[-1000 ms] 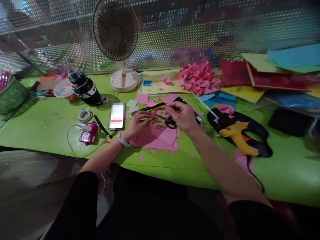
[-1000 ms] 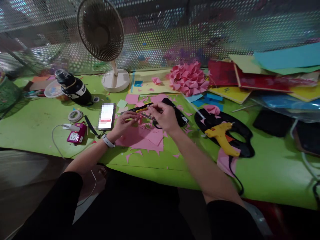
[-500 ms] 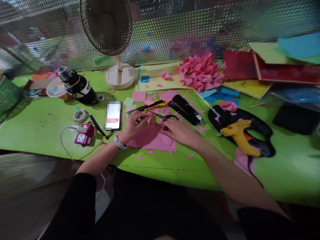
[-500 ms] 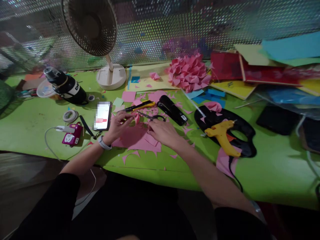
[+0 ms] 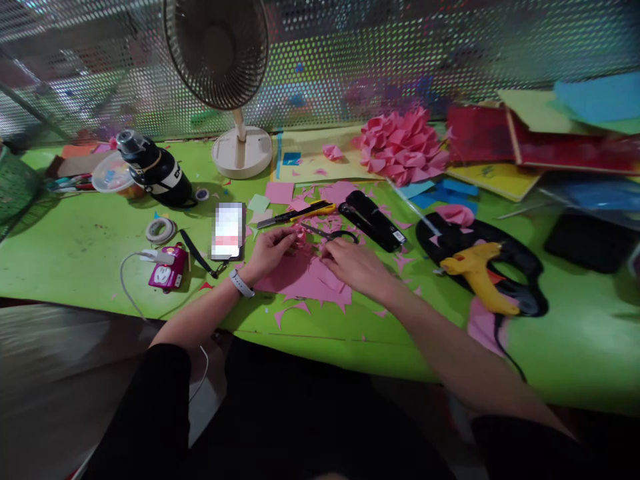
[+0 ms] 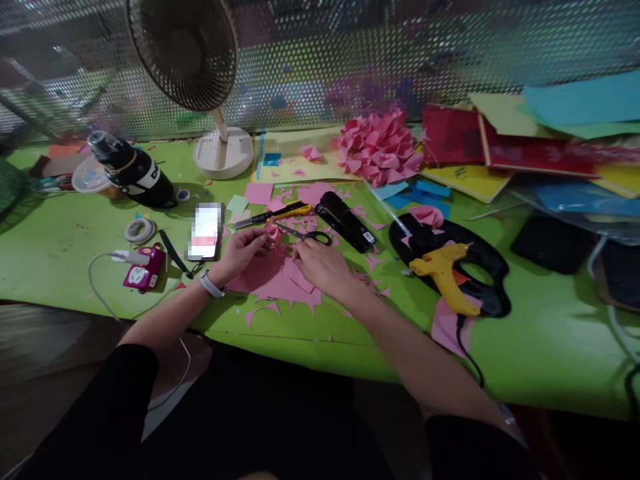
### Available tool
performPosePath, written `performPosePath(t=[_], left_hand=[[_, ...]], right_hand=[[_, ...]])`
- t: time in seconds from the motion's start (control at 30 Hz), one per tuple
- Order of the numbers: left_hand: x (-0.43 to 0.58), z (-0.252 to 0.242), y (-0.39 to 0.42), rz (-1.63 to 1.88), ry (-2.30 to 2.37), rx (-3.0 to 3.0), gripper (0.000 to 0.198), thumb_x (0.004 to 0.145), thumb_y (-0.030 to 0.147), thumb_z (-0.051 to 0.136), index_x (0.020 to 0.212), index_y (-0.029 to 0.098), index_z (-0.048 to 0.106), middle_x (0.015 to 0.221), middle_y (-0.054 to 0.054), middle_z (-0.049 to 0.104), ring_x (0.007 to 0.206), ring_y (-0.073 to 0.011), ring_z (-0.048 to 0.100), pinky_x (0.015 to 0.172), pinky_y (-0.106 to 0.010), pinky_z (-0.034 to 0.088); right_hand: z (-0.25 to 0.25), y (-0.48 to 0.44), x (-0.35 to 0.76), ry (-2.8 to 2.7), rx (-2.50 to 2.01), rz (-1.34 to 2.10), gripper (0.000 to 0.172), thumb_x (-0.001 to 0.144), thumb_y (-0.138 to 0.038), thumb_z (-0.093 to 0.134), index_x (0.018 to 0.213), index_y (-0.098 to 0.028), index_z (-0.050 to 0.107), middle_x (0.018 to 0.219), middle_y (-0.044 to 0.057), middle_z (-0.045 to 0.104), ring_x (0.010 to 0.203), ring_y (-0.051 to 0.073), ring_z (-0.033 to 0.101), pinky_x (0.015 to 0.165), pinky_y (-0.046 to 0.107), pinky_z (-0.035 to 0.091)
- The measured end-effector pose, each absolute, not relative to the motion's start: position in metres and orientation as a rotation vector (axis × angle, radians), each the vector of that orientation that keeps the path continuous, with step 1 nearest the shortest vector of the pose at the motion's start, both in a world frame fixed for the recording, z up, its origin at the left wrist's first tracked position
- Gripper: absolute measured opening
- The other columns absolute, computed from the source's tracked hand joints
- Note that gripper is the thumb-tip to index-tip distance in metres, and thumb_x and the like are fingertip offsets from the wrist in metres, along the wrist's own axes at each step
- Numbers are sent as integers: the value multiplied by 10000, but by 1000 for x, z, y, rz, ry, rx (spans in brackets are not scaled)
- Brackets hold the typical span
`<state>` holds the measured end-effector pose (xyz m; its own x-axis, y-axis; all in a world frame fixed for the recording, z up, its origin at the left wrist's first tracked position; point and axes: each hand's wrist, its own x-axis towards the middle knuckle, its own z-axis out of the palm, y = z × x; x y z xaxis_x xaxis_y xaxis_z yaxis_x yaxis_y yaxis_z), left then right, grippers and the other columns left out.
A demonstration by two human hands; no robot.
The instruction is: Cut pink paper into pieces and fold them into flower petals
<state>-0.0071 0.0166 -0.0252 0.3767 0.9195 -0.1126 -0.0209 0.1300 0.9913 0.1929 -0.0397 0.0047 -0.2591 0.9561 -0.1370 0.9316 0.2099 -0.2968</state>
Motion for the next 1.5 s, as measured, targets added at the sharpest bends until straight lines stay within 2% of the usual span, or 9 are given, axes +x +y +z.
performPosePath(t=[0.1,0.2,0.37,0.47,0.63,0.8,1.0,1.23,1.5], left_hand=[[-6,-27,17,857,945,1224,314,868,337,682,1111,139,686,960,-71,734,776,-123,692,702,-273,595],[-5,-31,17,859,916,1199,307,873,330,678,1122,149,687,978,-71,736,806,-135,703,760,-309,602],[-6,-31,19,875,875,1154,286,867,301,688,1101,135,695,945,-65,736,801,-123,695,805,-310,593],[-7,-28,18,869,891,1150,277,868,291,688,1099,138,698,963,-68,738,801,-118,692,792,-295,589],[-6,-28,18,866,871,1167,279,876,267,678,1121,134,695,968,-71,740,782,-109,690,766,-277,588],[-5,-33,20,876,882,1191,281,892,260,659,1145,141,689,980,-76,746,789,-116,698,782,-289,590],[-6,-31,19,888,874,1175,280,887,265,664,1128,126,689,945,-70,740,762,-106,691,769,-278,593],[-5,-26,16,862,898,1166,270,895,254,650,1128,123,689,968,-84,742,787,-117,692,773,-293,599],[-4,-29,14,859,898,1132,282,893,246,654,1145,123,685,981,-87,739,789,-122,697,783,-311,601]], right_hand=[[4,-43,186,-2432,-1868,399,284,949,-89,400,1062,-125,658,1045,174,677,820,265,658,649,375,469],[6,-43,186,-2449,-1874,345,315,933,-48,383,1048,-110,669,1031,180,682,866,277,657,693,388,478],[7,-38,195,-2357,-1896,330,222,972,-171,469,1047,-140,676,1097,152,685,945,279,653,754,387,485],[4,-38,195,-2419,-1888,296,230,977,-229,497,1095,-121,662,1102,159,678,943,281,650,758,387,483],[-4,-44,186,-2550,-1880,51,365,917,0,373,1155,-78,639,1079,174,679,957,264,641,807,394,471],[-3,-43,187,-2512,-1912,17,345,904,15,380,1086,-77,658,995,157,690,909,246,648,792,369,466],[-1,-42,190,-2541,-1885,-17,301,910,-1,417,1072,-89,656,1029,154,683,934,261,643,789,370,466],[-10,-49,175,-2575,-1898,-272,351,870,44,382,1075,-60,647,959,182,664,862,279,624,741,387,440],[-11,-44,192,-2477,-1821,-243,305,879,29,376,950,-104,641,898,142,657,835,253,595,727,360,398]])
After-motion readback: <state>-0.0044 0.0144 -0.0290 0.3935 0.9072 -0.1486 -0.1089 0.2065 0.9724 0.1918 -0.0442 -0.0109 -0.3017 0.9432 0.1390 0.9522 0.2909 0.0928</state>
